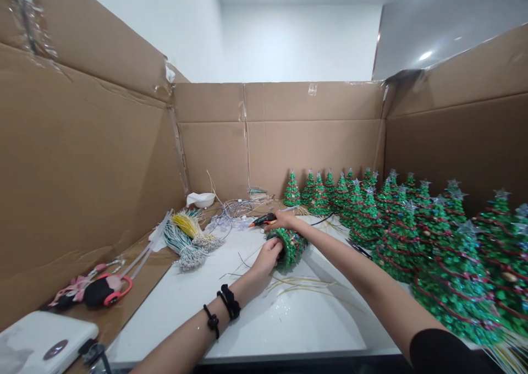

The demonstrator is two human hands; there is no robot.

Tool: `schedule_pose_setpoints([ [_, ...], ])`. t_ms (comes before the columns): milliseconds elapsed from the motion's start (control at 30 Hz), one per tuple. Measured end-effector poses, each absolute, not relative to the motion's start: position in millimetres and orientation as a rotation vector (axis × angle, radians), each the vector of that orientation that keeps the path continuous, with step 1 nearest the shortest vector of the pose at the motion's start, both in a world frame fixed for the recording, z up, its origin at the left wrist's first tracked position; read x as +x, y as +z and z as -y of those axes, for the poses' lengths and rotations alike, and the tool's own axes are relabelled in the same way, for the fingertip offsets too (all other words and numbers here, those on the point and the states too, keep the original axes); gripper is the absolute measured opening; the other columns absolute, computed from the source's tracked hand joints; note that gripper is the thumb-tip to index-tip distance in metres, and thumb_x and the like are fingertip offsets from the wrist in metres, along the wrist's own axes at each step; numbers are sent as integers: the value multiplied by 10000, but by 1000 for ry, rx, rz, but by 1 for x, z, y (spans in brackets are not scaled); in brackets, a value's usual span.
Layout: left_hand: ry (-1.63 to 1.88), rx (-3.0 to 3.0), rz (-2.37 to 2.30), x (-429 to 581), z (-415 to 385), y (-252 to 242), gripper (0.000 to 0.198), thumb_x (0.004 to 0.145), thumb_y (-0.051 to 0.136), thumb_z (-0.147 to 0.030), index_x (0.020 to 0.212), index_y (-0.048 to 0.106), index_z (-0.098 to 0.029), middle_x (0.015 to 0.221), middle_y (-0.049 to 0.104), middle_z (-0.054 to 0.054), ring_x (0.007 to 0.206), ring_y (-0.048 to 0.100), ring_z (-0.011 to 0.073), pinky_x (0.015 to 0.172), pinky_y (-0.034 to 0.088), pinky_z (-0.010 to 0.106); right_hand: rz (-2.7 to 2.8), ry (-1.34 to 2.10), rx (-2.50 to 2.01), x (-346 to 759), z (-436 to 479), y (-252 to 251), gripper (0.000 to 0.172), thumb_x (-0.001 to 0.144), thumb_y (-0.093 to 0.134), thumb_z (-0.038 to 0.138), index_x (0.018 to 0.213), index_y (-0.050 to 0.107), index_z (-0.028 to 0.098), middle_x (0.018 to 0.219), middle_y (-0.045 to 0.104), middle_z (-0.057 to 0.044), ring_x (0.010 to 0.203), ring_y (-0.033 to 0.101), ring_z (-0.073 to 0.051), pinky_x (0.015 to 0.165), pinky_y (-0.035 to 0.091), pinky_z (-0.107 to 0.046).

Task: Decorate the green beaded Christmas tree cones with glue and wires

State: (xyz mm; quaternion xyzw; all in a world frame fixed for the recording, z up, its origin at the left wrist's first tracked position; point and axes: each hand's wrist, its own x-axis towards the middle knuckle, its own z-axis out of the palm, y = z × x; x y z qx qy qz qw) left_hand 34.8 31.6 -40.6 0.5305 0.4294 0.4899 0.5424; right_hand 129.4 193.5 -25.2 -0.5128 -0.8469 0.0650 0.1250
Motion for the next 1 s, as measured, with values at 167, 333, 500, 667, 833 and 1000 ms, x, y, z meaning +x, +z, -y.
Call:
schedule_pose_setpoints([
  [167, 1148, 1270, -1055, 33, -32, -44, 317, 665, 613, -461, 725, 555, -156, 565, 393, -61, 510, 284, 72, 493, 138, 233, 2405, 174, -1520, 123, -194, -23, 490, 608, 701, 537, 951, 684, 187, 858, 688, -103, 805, 621, -291, 684, 462, -328],
  [333, 1112, 1300, -1042, 31, -35, -47, 306, 652, 610, -446, 723, 549, -154, 554, 362, -66, 495, 262, 65, 487, 117, 236, 2276, 191, -1442, 132, -191, -16, 278, 700, 645, 428, 768, 693, 163, 708, 672, -79, 698, 601, -235, 607, 430, -271],
  [500, 1023, 1358, -979, 22, -39, -43, 322, 647, 618, -443, 756, 586, -142, 563, 381, -60, 490, 244, 61, 477, 111, 239, 2105, 217, -1301, 167, -183, 2, 340, 806, 523, 416, 920, 642, 119, 779, 645, -63, 698, 561, -179, 612, 416, -247],
  [667, 937, 1372, -899, 10, -42, -39, 301, 663, 639, -436, 723, 561, -151, 548, 312, -72, 488, 211, 62, 473, 93, 245, 2050, 174, -1133, 214, -155, 6, 408, 774, 567, 455, 1075, 596, 181, 913, 601, -43, 947, 499, -217, 827, 416, -324],
  [833, 887, 1388, -937, 6, -48, -39, 321, 644, 660, -437, 691, 503, -161, 561, 306, -76, 483, 217, 53, 467, 99, 238, 2063, 245, -984, 246, -130, -6, 482, 769, 584, 482, 1168, 563, 211, 1005, 530, -57, 1014, 444, -222, 953, 357, -388],
  [1000, 859, 1396, -937, 5, -56, -43, 319, 636, 653, -440, 694, 502, -165, 555, 267, -84, 473, 196, 51, 455, 93, 232, 2104, 327, -1011, 250, -124, -10, 468, 771, 604, 438, 1171, 572, 198, 975, 501, -65, 1006, 444, -225, 956, 358, -405],
])
